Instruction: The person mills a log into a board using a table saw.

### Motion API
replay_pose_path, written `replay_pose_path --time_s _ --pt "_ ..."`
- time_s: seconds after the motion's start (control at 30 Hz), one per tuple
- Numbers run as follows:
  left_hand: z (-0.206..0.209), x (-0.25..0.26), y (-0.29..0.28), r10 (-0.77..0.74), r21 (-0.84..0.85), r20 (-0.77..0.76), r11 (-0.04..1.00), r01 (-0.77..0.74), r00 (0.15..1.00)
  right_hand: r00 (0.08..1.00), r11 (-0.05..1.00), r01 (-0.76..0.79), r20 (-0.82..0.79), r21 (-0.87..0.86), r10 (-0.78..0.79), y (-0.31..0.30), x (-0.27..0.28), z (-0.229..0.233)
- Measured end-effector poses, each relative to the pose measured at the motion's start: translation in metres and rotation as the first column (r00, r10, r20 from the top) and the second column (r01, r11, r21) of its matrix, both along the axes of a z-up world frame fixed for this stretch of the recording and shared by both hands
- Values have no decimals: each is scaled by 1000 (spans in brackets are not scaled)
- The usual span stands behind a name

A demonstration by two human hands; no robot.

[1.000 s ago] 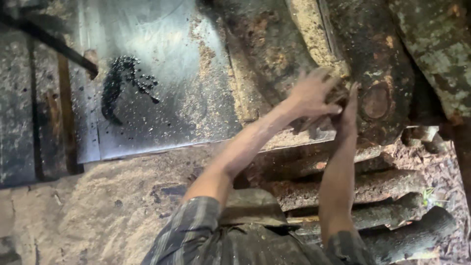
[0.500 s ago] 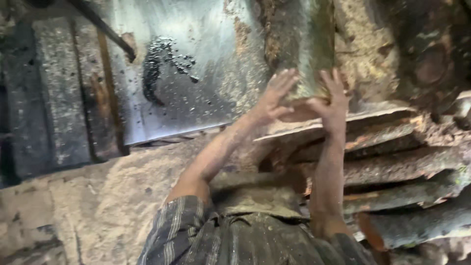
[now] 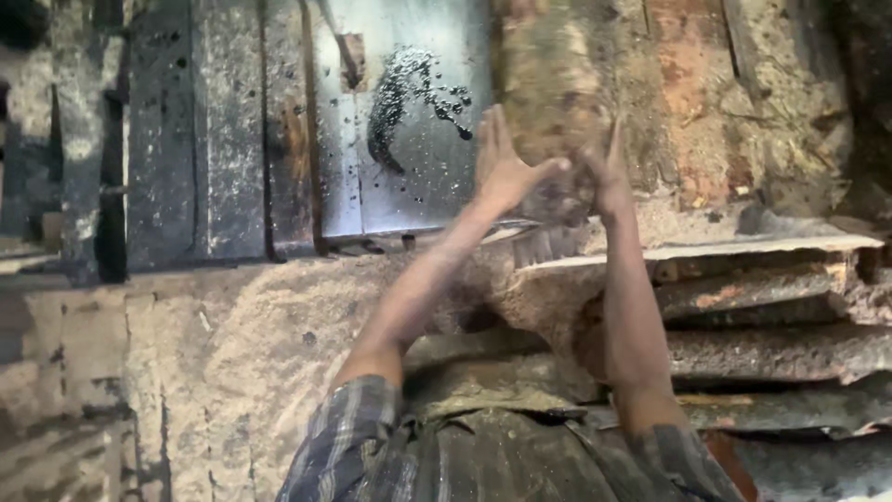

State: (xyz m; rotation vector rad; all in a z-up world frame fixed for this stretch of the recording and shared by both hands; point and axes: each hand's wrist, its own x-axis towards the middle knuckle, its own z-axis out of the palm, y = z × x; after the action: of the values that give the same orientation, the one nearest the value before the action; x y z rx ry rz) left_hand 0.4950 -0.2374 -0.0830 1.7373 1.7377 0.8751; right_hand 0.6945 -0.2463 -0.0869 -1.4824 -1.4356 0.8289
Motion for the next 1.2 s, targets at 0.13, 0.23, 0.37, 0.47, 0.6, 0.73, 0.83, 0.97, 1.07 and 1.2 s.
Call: replay_pose_path --time_s 0.13,0.23,0.37,0.47,0.6,0.73,0.83,0.97,1.07,1.2 --pt "0 -65 -7 107 -5 415 993 -116 903 885 962 -246 -379 115 272 31 -40 -19" --pt "-30 -94 -7 143 -129 667 989 -76 731 742 913 -405 -562 60 366 41 -58 -34" --pt "-69 -107 8 -42 19 839 999 48 542 740 875 -406 -657 -265 144 67 -48 -82" --pt "-82 -99 16 -48 -24 869 990 140 493 630 836 -431 -777 -339 10 67 -26 -112" --pt "-61 -69 13 26 -61 750 998 30 661 561 925 -344 -825 -161 66 39 -13 -107" --pt "-51 -80 -21 72 -137 819 988 73 569 654 908 -340 -755 -243 43 -16 -15 -86" --pt "-73 -99 -77 136 -224 827 969 99 545 758 835 -255 -637 -487 -140 -68 -29 -106" --pt "-110 -117 -174 209 -287 776 957 38 595 632 733 -391 -741 -557 -226 -166 -18 -127" --pt "-111 -132 -224 211 -336 799 933 126 563 643 687 -473 -749 -552 -159 -184 -36 -129" --pt "-104 -98 -252 371 -484 671 875 1 642 669 647 -601 -738 -470 86 -186 -73 -113"
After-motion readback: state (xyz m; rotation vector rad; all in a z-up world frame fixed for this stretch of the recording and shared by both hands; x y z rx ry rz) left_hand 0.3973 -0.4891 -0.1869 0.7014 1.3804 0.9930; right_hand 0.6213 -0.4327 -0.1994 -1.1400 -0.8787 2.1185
